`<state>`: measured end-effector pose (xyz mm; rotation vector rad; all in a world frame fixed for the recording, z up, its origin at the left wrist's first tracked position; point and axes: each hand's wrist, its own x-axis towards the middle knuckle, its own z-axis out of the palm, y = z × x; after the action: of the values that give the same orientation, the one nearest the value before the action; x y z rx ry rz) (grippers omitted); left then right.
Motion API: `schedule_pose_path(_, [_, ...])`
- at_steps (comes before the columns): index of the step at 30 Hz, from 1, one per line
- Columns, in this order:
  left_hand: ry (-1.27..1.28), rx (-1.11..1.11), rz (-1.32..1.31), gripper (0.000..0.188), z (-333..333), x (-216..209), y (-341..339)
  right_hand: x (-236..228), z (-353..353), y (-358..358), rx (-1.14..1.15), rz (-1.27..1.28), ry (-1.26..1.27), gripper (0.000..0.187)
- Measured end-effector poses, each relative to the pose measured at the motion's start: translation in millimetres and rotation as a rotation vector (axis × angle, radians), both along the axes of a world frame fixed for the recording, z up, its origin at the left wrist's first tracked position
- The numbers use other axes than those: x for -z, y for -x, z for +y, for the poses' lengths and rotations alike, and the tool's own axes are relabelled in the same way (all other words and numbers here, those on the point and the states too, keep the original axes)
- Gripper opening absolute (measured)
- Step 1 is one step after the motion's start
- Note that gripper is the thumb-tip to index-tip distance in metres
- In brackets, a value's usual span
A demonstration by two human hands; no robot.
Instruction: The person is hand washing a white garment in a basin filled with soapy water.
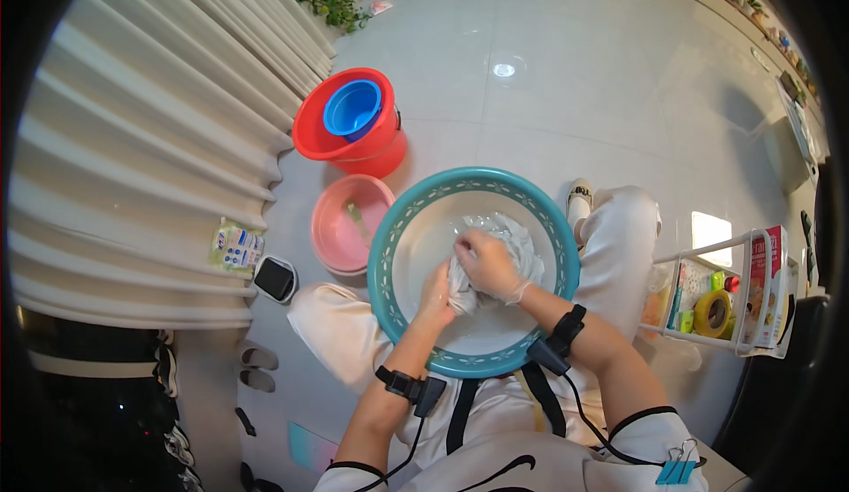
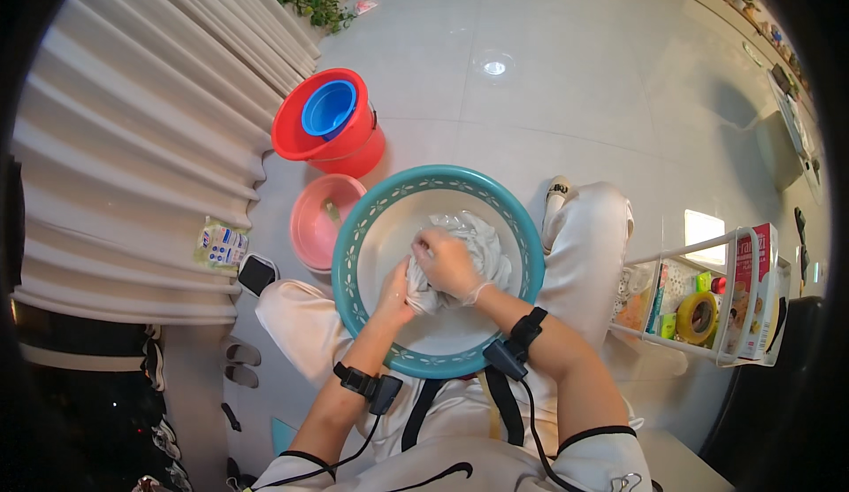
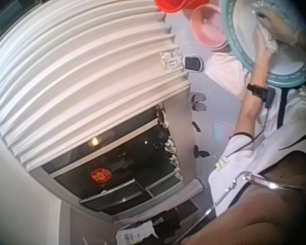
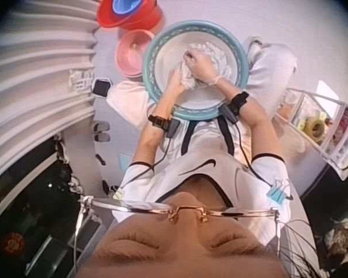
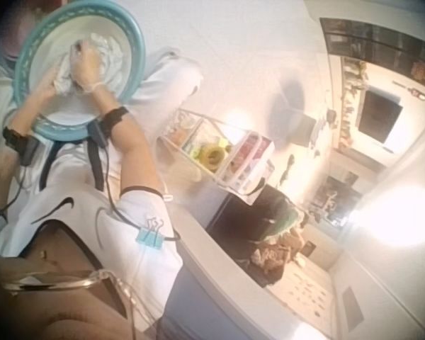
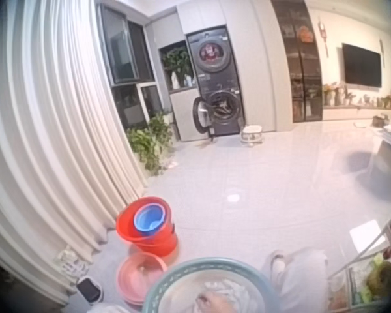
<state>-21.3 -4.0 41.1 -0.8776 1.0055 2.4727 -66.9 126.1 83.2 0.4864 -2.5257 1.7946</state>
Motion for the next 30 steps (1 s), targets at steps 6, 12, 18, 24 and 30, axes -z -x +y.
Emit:
schedule_pose_path(6, [0.915, 0.073, 0.454, 0.015, -44.1, -29.9, 13.9, 3.9, 38.7, 26.1, -0.264, -0.486, 0.203, 0.041])
schedule_pose_path(12, [0.672, 0.056, 0.685, 0.018, -42.8, -57.7, 8.3, -6.9, 52.9, 15.7, -0.658, -1.109, 0.038, 0.037])
schedule_pose_path(18, [0.309, 0.319, 0.675, 0.017, -66.2, -49.6, -1.2, -15.4, 46.1, 11.9, -1.069, -0.749, -0.337, 0.032])
schedule_pose_path(24, [0.554, 0.416, 0.510, 0.014, -56.7, -64.6, 1.1, -30.4, 65.6, 16.4, -0.674, -0.444, 0.029, 0.023])
schedule_pose_path(30, [0.595, 0.876, 0.521, 0.041, -56.4, -62.7, -0.9, -68.6, 65.5, 13.6, -0.497, -0.541, 0.222, 0.023])
